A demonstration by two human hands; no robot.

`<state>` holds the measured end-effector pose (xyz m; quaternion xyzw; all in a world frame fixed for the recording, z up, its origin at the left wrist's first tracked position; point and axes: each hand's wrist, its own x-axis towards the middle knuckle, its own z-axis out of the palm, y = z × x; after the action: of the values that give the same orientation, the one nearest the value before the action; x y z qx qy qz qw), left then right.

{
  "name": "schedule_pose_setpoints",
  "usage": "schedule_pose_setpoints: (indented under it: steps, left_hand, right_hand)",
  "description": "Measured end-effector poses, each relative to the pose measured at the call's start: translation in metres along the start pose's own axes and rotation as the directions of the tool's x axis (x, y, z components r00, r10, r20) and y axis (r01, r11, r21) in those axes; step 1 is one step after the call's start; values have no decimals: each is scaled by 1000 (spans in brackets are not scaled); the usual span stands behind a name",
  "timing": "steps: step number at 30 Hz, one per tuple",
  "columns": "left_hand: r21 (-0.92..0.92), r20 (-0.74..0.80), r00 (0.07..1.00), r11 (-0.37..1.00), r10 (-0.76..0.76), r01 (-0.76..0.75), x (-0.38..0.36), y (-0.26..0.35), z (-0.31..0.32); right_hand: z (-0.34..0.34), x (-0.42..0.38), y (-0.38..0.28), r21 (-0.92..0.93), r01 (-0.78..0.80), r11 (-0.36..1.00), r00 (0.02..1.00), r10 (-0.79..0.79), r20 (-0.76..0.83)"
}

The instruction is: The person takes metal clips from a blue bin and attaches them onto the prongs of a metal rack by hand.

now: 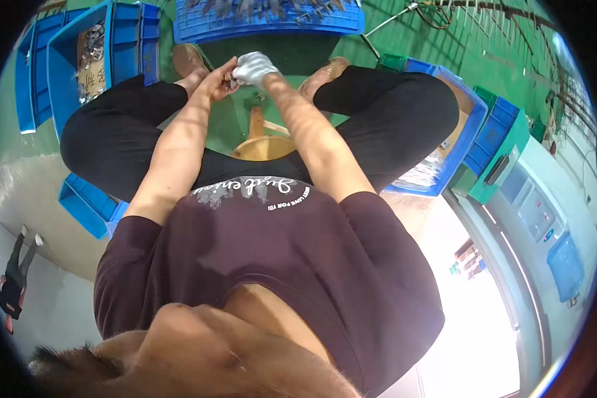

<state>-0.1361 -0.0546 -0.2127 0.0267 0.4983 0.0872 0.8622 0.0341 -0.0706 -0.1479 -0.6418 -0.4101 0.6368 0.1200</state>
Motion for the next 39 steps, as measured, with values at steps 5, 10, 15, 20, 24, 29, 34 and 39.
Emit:
schedule_pose_setpoints:
  steps: [5,10,15,20,24,29,34,39]
  left_hand:
    - [-79,135,989,996,54,-44,-5,15,-17]
    - [-302,292,923,940,250,-159,-40,35,33]
    - [-261,581,740,939,338,-224,-50,53,65]
    - [-233,515,814,957,270,-171,-76,55,87]
    - [-477,569,756,879,323,-16,-94,44,114]
    - [-607,504,764,795,403,-19,-130,36,143]
    - [-540,430,802,830,415,-141,-150,40,129]
    - [-295,163,912,900,377,-320,-156,50,144]
  right_hand:
    - [-16,0,34,46,-182,982,983,180,42]
    - [41,14,110,-515,-334,789,887,448,111]
    - [63,30,146,-619,-377,689,887,460,-28]
    - [45,33,134,-772,-171,612,871,460,172]
    - [52,44,142,-477,-423,770,861,505,53]
    - [41,42,116,-757,-74,650,975,205,81]
    - [8,7,52,-544,-284,790,959,247,-141]
    - [-38,-36,-1,-586,-147,797,976,22,-215]
